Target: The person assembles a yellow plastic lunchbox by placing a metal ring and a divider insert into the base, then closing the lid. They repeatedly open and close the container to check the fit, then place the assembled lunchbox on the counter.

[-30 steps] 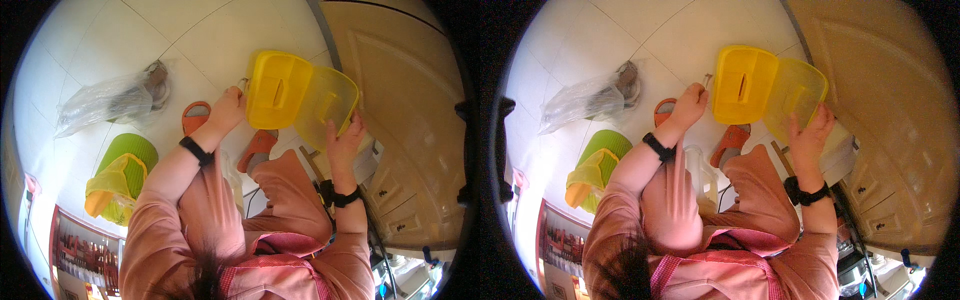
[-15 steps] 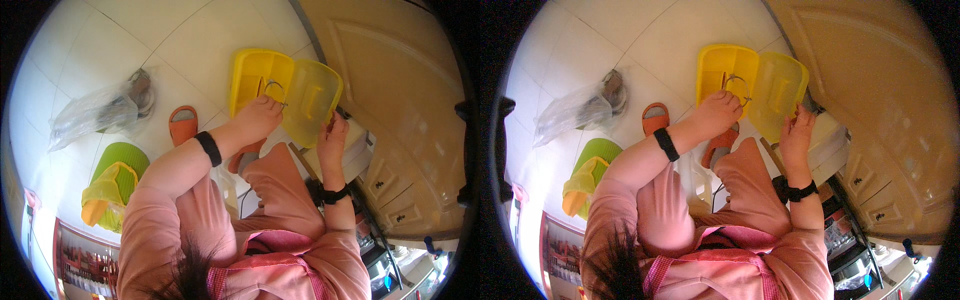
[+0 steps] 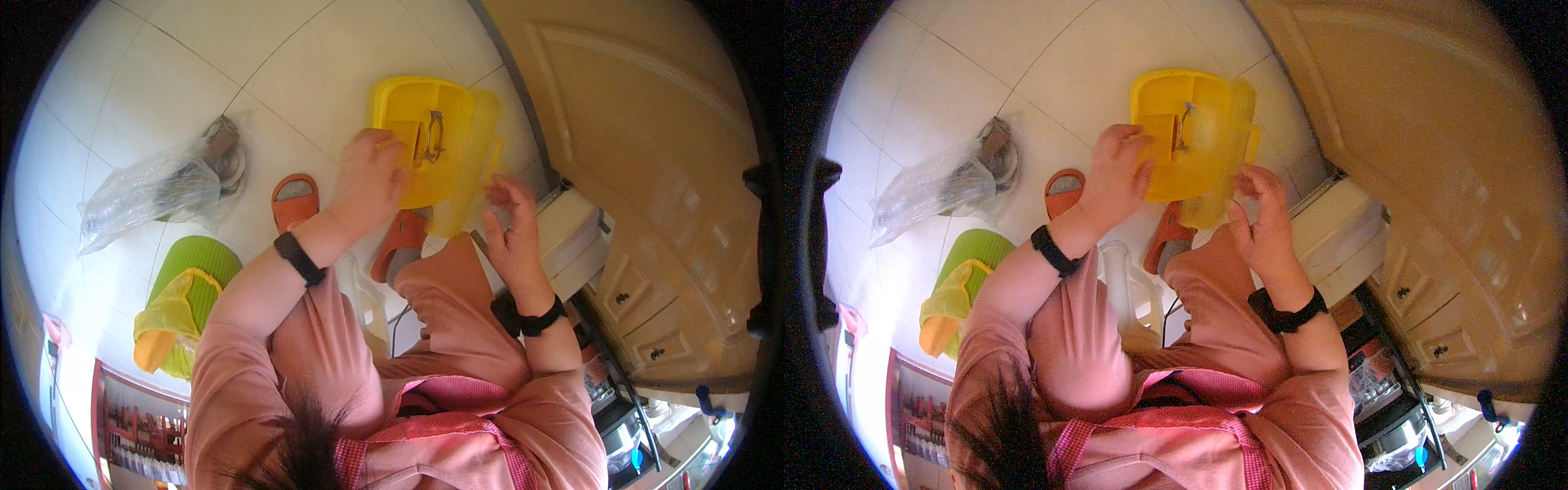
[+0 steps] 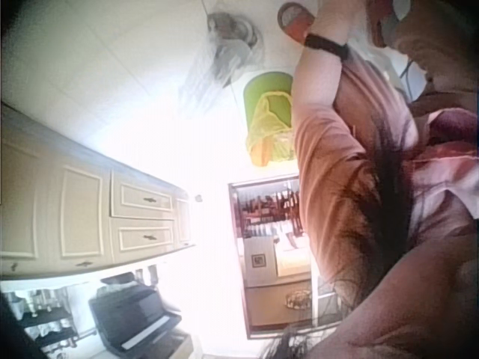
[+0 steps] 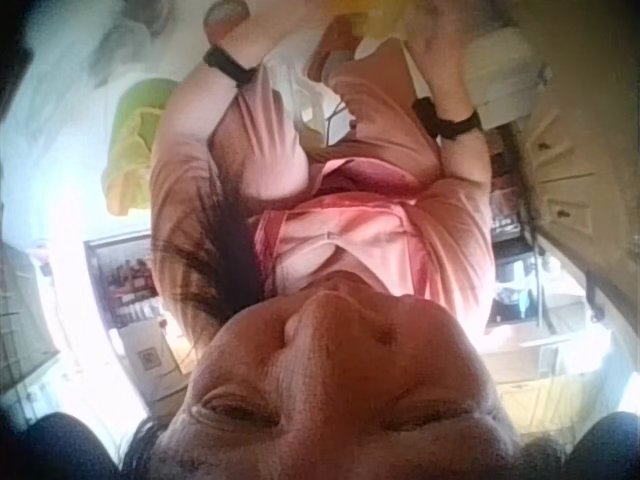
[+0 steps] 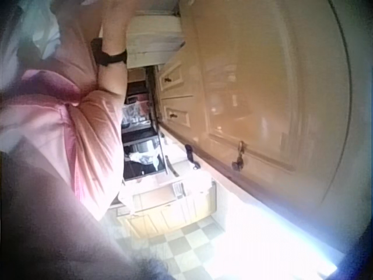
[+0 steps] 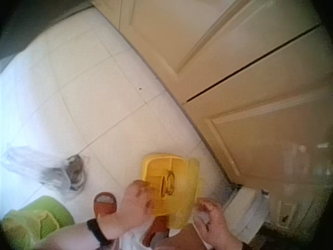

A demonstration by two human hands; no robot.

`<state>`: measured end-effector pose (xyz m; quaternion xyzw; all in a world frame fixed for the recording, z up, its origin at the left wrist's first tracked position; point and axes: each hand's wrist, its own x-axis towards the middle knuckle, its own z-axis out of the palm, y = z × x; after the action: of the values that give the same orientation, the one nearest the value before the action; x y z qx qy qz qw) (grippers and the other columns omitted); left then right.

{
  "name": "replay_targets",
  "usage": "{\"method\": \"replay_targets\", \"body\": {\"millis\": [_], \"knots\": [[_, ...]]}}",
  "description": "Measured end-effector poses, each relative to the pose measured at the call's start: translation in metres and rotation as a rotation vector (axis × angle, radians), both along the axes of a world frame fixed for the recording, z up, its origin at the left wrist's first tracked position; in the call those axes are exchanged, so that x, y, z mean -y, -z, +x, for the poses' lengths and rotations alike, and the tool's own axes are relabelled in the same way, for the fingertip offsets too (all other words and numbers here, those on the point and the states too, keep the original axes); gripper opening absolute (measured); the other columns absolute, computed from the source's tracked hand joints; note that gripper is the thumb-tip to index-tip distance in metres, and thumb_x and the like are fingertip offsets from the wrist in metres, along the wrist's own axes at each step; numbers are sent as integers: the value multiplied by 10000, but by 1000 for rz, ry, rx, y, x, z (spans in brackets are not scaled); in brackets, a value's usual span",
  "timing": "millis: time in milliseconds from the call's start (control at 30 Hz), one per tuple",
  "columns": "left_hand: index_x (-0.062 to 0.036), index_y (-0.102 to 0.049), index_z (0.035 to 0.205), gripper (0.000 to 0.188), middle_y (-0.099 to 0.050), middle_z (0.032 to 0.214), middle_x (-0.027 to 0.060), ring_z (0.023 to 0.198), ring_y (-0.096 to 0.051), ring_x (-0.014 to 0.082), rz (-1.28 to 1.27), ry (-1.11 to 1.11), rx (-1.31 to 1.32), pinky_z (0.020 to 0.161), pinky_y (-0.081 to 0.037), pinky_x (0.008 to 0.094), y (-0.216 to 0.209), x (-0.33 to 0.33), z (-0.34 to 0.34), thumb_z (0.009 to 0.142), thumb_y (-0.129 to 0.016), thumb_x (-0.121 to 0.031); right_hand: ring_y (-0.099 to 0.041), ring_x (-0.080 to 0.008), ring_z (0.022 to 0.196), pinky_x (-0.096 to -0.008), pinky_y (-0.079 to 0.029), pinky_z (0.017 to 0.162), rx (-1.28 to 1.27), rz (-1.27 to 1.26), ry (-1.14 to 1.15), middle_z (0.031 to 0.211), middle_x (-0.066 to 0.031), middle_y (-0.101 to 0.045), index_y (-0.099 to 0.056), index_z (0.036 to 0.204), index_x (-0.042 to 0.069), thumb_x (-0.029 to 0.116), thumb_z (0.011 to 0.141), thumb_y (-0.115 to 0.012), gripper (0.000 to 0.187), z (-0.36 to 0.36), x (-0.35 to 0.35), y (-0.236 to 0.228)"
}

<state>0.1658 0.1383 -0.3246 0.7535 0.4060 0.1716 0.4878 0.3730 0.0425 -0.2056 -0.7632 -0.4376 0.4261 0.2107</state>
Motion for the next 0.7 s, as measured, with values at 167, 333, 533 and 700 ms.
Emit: {"method": "replay_targets", "body": {"millis": [167, 333, 533, 700], "knots": [[54, -404, 1301, 529, -431, 1297, 271, 1205, -443, 437, -411, -159, 51, 1020, -404, 440, 20, 9, -18, 908, -596, -244, -353, -478, 1286, -480, -349, 1061, 348, -65, -305, 1425, -333, -270, -377, 1400, 51, 211, 843, -670, 649, -25, -10, 49], [37, -290, 1396, 685, -388, 1353, 267, 1224, -457, 407, -552, -141, -21, 1008, -421, 433, 23, 18, -7, 918, -611, -336, -330, -546, 1266, -531, -332, 1062, 571, -144, -404, 1445, -377, -200, -307, 1472, 104, 269, 821, -694, 775, -49, -7, 82], [41, -351, 1369, 673, -434, 1313, 272, 1206, -465, 398, -579, -132, -94, 1006, -415, 439, 32, 18, -1, 909, -615, -374, -299, -527, 1289, -528, -316, 1069, 556, -164, -459, 1456, -364, -181, -310, 1481, 157, 248, 803, -712, 793, -36, -4, 81], [35, -421, 1332, 643, -423, 1317, 301, 1217, -439, 426, -792, -154, 71, 1019, -386, 439, 63, 22, -9, 901, -604, -405, -226, -478, 1346, -511, -286, 1091, 400, -74, -227, 1465, -350, -155, -234, 1492, 70, 244, 809, -715, 853, -26, -2, 88]]}}
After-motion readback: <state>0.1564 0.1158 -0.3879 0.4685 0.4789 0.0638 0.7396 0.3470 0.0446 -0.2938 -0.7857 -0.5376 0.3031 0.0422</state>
